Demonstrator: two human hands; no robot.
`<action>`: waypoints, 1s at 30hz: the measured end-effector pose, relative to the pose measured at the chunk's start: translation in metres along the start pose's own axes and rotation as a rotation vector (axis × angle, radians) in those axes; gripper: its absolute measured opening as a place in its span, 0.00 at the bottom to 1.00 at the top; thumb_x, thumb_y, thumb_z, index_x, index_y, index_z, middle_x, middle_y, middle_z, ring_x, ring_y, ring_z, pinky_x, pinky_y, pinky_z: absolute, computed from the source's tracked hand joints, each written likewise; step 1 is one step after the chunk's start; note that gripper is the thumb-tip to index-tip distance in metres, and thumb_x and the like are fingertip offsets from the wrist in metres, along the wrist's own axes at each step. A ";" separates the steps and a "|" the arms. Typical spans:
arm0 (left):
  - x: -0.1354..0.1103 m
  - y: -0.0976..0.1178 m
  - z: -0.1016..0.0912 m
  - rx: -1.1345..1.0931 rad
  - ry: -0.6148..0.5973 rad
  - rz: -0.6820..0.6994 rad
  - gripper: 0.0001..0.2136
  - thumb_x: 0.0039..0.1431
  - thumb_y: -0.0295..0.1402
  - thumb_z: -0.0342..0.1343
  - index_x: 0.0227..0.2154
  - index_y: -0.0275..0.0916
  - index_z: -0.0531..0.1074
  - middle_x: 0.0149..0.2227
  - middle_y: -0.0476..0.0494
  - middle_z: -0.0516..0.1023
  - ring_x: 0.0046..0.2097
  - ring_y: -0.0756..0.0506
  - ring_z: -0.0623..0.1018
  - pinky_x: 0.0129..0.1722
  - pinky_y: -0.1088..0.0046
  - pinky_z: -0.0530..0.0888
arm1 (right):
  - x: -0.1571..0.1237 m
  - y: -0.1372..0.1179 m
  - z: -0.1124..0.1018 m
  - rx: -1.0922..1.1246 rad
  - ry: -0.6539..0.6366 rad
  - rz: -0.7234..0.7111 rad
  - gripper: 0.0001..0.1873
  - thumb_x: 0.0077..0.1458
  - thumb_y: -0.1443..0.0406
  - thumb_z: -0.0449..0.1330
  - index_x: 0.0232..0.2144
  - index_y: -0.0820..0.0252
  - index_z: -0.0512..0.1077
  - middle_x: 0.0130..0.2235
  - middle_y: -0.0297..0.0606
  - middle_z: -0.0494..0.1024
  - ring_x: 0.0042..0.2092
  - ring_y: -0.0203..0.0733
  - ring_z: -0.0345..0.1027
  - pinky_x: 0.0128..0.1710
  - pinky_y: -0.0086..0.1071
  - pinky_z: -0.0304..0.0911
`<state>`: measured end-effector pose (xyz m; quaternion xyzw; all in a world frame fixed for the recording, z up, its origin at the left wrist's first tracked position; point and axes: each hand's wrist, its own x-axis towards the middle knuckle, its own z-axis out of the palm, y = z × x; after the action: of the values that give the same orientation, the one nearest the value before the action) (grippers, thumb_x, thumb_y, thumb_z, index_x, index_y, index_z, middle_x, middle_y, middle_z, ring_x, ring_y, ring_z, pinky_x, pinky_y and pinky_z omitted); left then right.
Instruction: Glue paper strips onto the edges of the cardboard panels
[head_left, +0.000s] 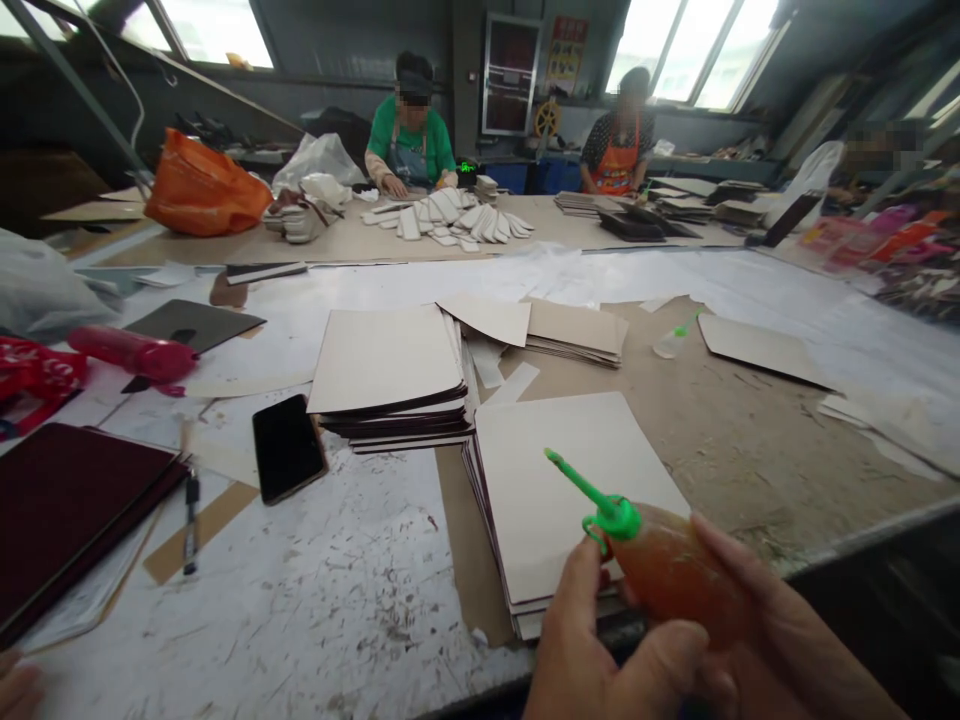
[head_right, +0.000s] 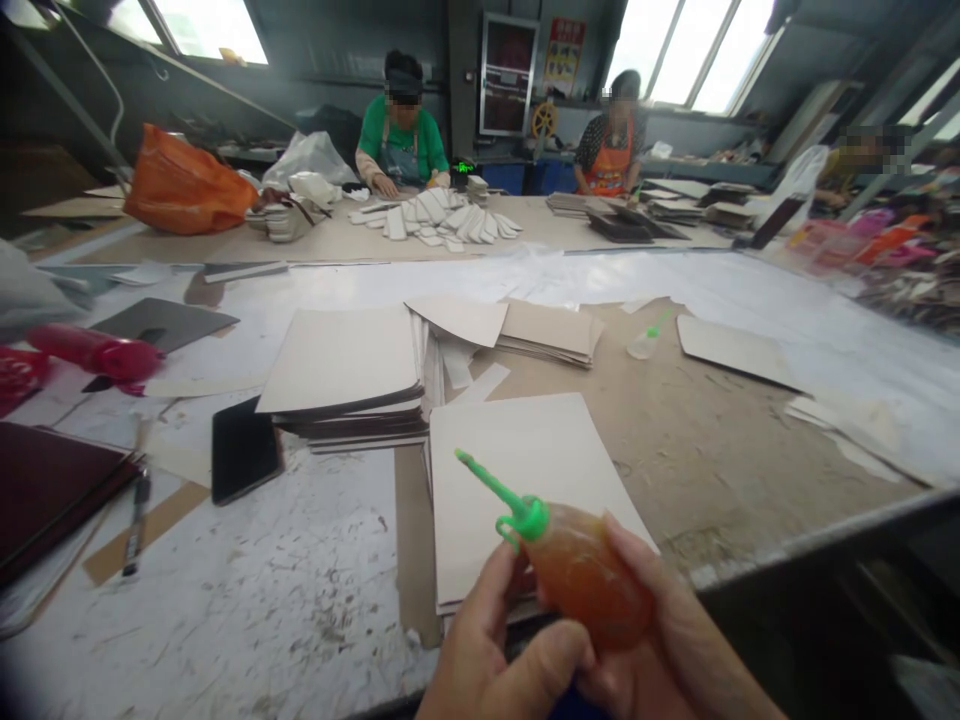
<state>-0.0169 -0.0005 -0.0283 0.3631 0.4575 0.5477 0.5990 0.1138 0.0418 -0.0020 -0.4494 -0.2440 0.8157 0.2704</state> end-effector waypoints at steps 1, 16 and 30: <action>0.003 0.004 0.003 -0.111 -0.052 -0.035 0.24 0.46 0.39 0.58 0.47 0.37 0.66 0.42 0.40 0.75 0.45 0.41 0.74 0.46 0.66 0.71 | -0.003 0.005 -0.002 0.003 -0.024 0.024 0.28 0.55 0.47 0.44 0.39 0.58 0.73 0.31 0.42 0.77 0.28 0.38 0.71 0.29 0.29 0.68; -0.001 0.001 0.019 -0.192 0.143 -0.106 0.27 0.42 0.48 0.59 0.42 0.35 0.68 0.39 0.38 0.75 0.40 0.42 0.75 0.41 0.68 0.71 | -0.006 0.053 0.001 -0.841 0.628 -0.819 0.39 0.39 0.51 0.63 0.50 0.54 0.53 0.54 0.48 0.58 0.53 0.58 0.57 0.55 0.47 0.53; 0.096 0.039 -0.086 0.815 -0.219 0.636 0.09 0.54 0.37 0.52 0.25 0.39 0.71 0.28 0.47 0.75 0.38 0.46 0.76 0.42 0.57 0.73 | -0.001 0.027 -0.014 -0.380 0.373 -0.563 0.36 0.38 0.51 0.64 0.49 0.51 0.56 0.47 0.45 0.71 0.45 0.55 0.68 0.41 0.40 0.67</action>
<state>-0.1131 0.0936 -0.0338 0.7425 0.4353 0.4391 0.2577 0.1205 0.0238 -0.0256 -0.5474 -0.4514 0.5541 0.4354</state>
